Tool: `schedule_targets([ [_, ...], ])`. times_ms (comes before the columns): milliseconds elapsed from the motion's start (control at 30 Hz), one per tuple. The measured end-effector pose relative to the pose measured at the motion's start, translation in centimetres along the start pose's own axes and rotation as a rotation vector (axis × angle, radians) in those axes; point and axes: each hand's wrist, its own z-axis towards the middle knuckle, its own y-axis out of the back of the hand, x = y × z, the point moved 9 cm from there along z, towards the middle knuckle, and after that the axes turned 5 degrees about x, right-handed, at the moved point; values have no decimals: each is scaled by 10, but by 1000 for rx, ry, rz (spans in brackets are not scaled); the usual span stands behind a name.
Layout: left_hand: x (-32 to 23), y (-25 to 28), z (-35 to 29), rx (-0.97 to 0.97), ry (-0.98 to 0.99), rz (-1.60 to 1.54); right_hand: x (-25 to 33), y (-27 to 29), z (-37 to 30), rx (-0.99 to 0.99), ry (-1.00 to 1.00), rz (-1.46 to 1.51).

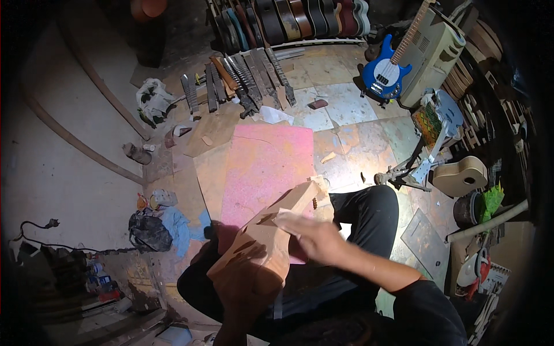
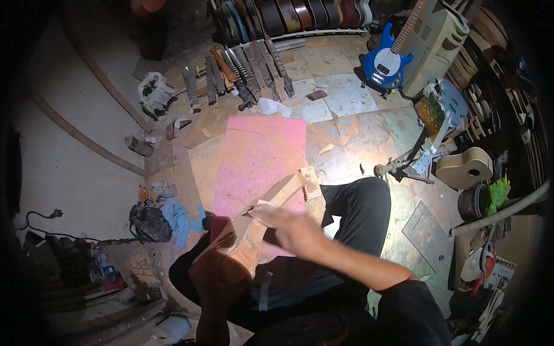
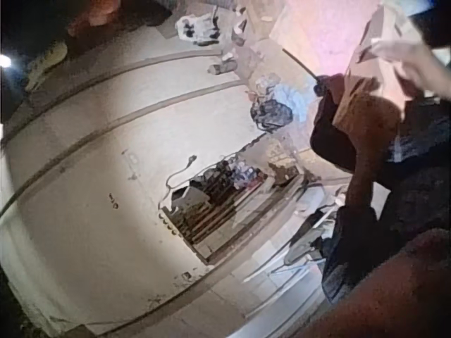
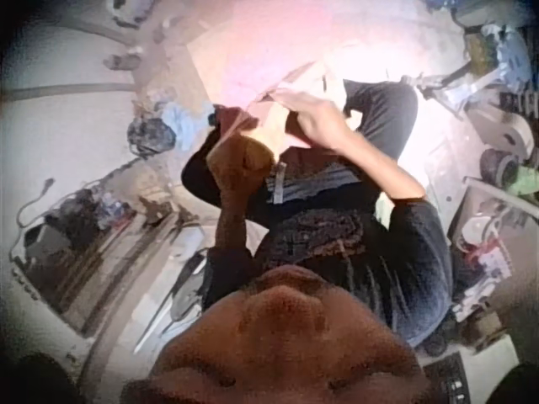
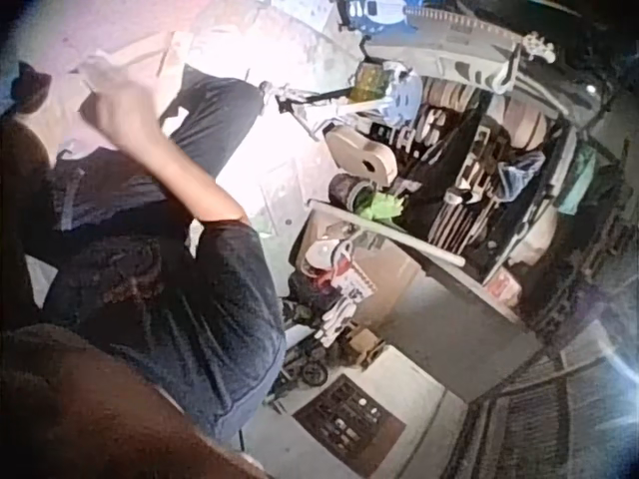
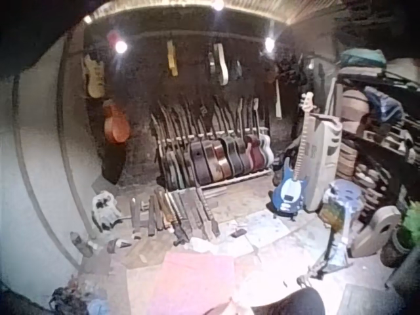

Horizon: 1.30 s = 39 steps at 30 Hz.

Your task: The person sands the surfaces of a wooden guitar neck using a piece of sandpaper, rubbing the tool repeatedly along the edges and flat faces of the component.

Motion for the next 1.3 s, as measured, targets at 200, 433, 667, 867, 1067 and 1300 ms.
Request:
schedule_targets([
  [200,3,-3,-5,38,-9,-37,-66,13,10,179,-436,-210],
  [433,0,0,-2,4,-16,-57,-100,27,11,-111,-188,-208],
  [667,2,-1,-1,13,23,-82,-57,-15,1,18,-188,-218],
  [867,7,2,9,-68,52,-169,-16,-20,-9,-318,71,-72],
  [1067,15,8,15,-58,241,-62,-87,-5,24,-374,-179,-140],
  [1300,19,24,30,-187,237,-115,-102,-42,38,-372,-98,-175],
])
